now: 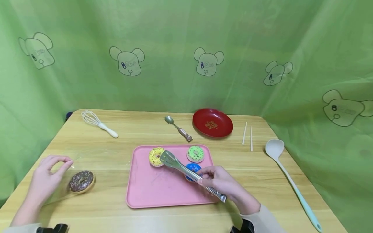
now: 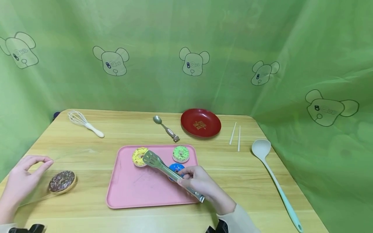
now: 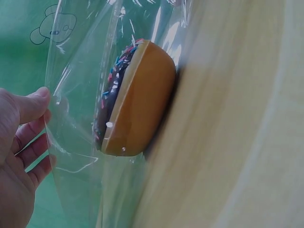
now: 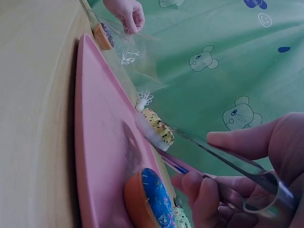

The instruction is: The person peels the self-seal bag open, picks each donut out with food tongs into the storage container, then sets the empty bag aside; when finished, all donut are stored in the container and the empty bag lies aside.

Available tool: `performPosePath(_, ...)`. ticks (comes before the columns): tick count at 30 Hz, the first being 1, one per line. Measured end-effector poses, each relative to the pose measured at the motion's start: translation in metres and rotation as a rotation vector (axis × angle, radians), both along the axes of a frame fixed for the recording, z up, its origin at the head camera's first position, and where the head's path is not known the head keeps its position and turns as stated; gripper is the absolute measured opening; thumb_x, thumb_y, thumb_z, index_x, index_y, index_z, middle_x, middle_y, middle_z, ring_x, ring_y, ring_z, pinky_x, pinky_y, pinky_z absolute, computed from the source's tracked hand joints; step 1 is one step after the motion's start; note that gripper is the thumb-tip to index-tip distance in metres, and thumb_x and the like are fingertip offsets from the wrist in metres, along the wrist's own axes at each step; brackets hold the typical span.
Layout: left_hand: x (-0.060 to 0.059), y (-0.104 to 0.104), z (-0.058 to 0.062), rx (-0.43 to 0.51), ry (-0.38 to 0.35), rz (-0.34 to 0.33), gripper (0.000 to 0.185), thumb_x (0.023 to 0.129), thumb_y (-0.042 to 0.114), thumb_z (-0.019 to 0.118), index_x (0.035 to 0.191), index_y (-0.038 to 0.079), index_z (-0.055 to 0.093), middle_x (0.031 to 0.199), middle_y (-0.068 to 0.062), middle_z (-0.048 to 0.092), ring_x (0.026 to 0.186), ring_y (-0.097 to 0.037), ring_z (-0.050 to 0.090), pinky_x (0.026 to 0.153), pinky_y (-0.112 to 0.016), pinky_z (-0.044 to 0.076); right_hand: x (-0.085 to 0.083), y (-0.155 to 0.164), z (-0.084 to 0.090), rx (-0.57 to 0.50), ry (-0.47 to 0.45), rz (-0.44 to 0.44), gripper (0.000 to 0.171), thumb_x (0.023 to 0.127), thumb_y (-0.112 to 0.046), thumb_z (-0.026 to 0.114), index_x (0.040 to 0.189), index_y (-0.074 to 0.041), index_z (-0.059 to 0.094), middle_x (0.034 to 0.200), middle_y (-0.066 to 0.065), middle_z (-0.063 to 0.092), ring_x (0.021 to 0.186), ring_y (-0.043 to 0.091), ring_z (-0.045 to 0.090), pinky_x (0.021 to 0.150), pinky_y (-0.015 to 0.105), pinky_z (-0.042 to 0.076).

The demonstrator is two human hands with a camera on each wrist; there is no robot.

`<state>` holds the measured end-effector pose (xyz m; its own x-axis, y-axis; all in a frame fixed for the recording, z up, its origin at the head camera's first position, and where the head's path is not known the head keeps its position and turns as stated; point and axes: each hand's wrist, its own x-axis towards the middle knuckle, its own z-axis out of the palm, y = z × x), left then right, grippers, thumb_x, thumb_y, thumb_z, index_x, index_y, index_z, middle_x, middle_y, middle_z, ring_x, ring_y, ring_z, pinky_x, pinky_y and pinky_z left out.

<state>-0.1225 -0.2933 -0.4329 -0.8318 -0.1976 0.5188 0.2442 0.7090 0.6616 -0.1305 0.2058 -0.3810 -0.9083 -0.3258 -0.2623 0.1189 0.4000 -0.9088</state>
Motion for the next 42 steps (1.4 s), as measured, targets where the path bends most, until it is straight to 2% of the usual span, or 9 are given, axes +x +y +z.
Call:
performPosePath(5,0.001,0.001,0.001,0.001,-0.002,-0.006,0.012,0.086,0.009,0.066,0.094,0.001,0.065,0.095,0.024,0.050,0.096,0.012,0.037,0.085,-0.006,0.024,-0.005,-0.005,0.003,0.039,0.008,0.029,0.036,0.082,-0.010,0.068,0.112,0.007,0.058,0.082,0.011,0.057,0.064,0.022,0.057,0.054,0.030,0.050)
performPosePath(10,0.001,0.000,0.001,0.000,-0.007,-0.008,0.012,0.086,0.010,0.066,0.094,0.001,0.065,0.095,0.026,0.050,0.096,0.013,0.037,0.084,-0.006,0.024,-0.009,-0.008,0.007,0.049,0.021,0.078,0.034,0.082,-0.008,0.065,0.111,0.008,0.058,0.078,0.012,0.056,0.059,0.023,0.057,0.049,0.029,0.048)
performPosePath(15,0.001,0.001,0.000,0.000,-0.009,-0.012,0.012,0.086,0.011,0.066,0.095,0.002,0.065,0.096,0.026,0.049,0.097,0.013,0.037,0.086,-0.006,0.024,-0.013,-0.008,0.012,0.086,0.025,0.100,0.034,0.082,-0.008,0.065,0.112,0.008,0.057,0.080,0.013,0.055,0.059,0.022,0.056,0.050,0.028,0.046)
performPosePath(22,0.000,0.002,-0.002,0.008,0.005,-0.017,0.011,0.086,0.009,0.066,0.094,0.001,0.065,0.095,0.026,0.050,0.096,0.012,0.037,0.086,-0.006,0.024,-0.015,-0.003,0.014,0.132,0.044,0.060,0.032,0.082,-0.008,0.066,0.109,0.006,0.058,0.081,0.010,0.050,0.067,0.018,0.051,0.052,0.026,0.044)
performPosePath(28,0.000,0.002,-0.001,0.011,-0.010,-0.016,0.014,0.087,0.011,0.065,0.096,0.001,0.065,0.096,0.028,0.048,0.098,0.013,0.036,0.089,-0.009,0.024,-0.015,0.006,0.014,0.132,0.080,0.035,0.033,0.081,-0.009,0.067,0.109,0.006,0.059,0.081,0.009,0.053,0.073,0.019,0.049,0.056,0.023,0.043)
performPosePath(36,0.001,0.002,0.000,0.012,-0.038,-0.014,0.016,0.088,0.013,0.065,0.098,0.001,0.065,0.097,0.026,0.048,0.098,0.013,0.035,0.093,-0.014,0.024,-0.014,0.012,0.017,0.076,0.107,0.005,0.037,0.082,-0.008,0.067,0.115,0.005,0.057,0.087,0.010,0.053,0.078,0.022,0.047,0.059,0.024,0.044)
performPosePath(42,0.000,0.000,0.000,0.006,-0.029,-0.007,0.014,0.087,0.013,0.066,0.096,0.003,0.065,0.096,0.027,0.049,0.096,0.014,0.037,0.086,-0.007,0.024,-0.014,0.008,0.019,0.036,0.138,0.011,0.040,0.083,-0.009,0.067,0.119,0.006,0.055,0.088,0.011,0.054,0.077,0.021,0.048,0.059,0.024,0.045)
